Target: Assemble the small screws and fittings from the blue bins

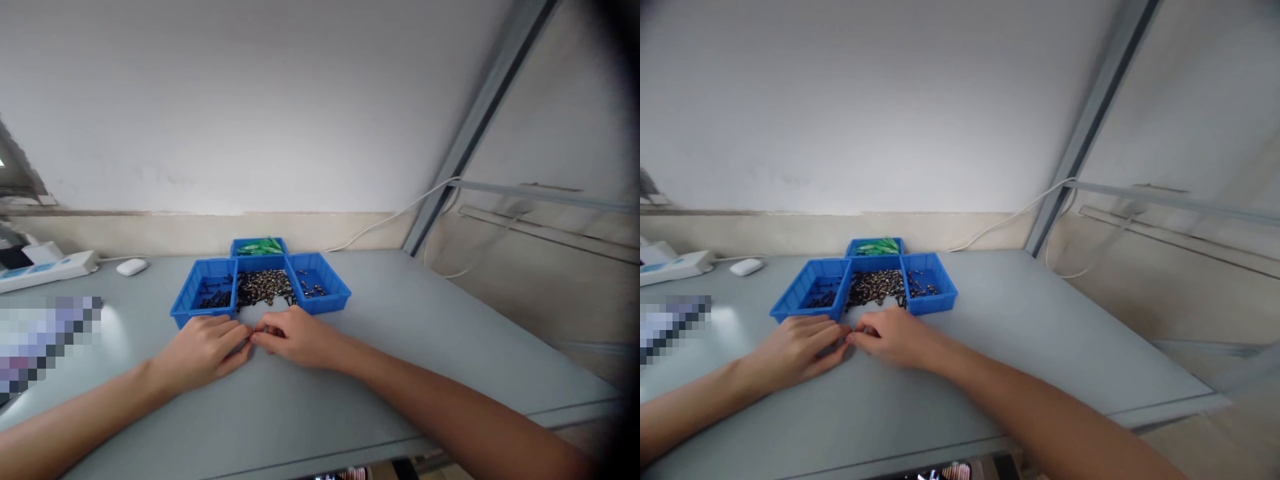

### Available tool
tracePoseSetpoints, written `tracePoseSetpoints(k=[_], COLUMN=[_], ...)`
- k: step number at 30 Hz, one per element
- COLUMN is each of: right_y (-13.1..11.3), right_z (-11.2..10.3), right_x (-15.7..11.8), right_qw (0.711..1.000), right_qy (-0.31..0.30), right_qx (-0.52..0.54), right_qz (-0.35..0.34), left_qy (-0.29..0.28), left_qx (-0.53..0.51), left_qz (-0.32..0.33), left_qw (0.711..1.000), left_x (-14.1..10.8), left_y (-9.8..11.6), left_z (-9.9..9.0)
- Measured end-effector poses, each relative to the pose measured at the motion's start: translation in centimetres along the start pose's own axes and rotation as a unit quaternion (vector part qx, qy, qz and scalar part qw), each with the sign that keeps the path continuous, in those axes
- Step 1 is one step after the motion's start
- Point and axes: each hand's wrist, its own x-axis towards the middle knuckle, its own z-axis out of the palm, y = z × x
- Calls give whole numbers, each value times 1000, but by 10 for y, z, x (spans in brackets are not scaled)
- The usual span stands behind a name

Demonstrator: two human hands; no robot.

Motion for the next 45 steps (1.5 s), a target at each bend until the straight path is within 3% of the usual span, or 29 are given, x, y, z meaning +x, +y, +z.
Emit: tracePoseSetpoints(k=[17,26,45], right_y=[2,-1,0], right_z=[-1,-2,1], right_x=[1,0,1], right_qw=[999,1000,999], right_qy=[-1,-12,-17], right_qx=[42,-15,33], right_qz=[8,-4,24], left_qy=[-4,1,5], left_qx=[-4,4,2], left_qz=[9,3,11], left_qw=[1000,1000,1000], left_x=[0,1,2], left_y=[0,1,1], left_z=[0,-1,0])
